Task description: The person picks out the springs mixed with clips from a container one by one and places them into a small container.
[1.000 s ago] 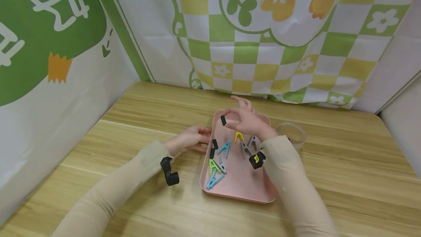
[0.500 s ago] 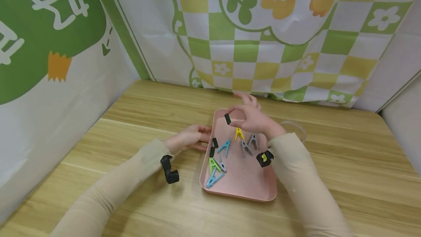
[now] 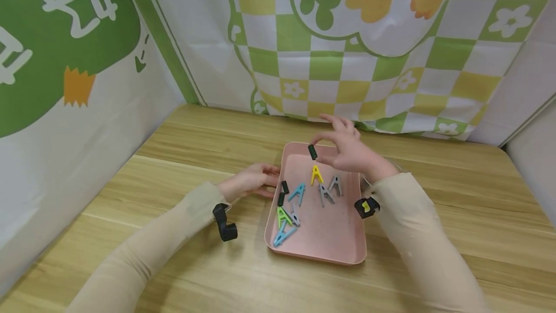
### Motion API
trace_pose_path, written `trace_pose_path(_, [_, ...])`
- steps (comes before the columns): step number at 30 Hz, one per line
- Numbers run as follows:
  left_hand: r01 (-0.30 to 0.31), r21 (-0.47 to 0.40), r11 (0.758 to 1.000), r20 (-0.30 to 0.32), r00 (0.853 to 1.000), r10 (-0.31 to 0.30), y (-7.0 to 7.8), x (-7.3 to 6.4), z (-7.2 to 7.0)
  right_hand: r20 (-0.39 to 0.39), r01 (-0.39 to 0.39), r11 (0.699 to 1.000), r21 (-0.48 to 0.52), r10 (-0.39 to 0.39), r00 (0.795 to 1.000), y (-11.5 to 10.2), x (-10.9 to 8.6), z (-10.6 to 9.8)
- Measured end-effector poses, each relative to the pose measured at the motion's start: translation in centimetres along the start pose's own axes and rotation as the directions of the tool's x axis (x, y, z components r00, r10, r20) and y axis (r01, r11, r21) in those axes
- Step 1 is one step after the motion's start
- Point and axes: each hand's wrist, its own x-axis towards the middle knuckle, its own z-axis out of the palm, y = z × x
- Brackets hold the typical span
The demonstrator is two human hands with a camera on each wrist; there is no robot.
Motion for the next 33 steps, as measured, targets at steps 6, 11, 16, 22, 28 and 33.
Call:
trace_pose_path(6, [0.0, 0.003, 1.0, -0.003, 1.0, 0.0, 0.0, 0.1, 0.0, -0.028, 0.011, 1.0, -0.001, -0.011, 1.0, 0.4, -1.1, -0.9])
trace_pose_path(11, [-0.005, 0.0, 1.0, -0.001, 1.0, 0.005, 0.0, 0.1, 0.0, -0.056, 0.014, 1.0, -0.021, -0.015, 0.998, 1.1, -2.0, -1.7])
trace_pose_path(16, [-0.005, 0.003, 1.0, -0.002, 1.0, 0.005, 0.0, 0.1, 0.0, -0.071, 0.016, 0.999, -0.031, -0.018, 0.997, 1.9, -2.9, -2.5])
trace_pose_path(22, [-0.01, 0.008, 1.0, -0.007, 1.0, 0.01, -0.1, 0.1, 0.0, -0.073, -0.014, 1.0, -0.026, 0.012, 0.997, 2.7, -4.0, -3.1])
trace_pose_path(28, [-0.009, 0.006, 1.0, -0.005, 1.0, 0.009, -0.1, 0.1, 0.0, -0.09, -0.031, 0.999, -0.04, 0.027, 0.996, 3.9, -5.2, -3.1])
trace_pose_path(33, [-0.003, 0.003, 1.0, -0.001, 1.0, 0.003, 0.0, 0.0, 0.1, -0.114, -0.024, 0.999, -0.042, 0.019, 0.993, 5.0, -6.1, -3.2])
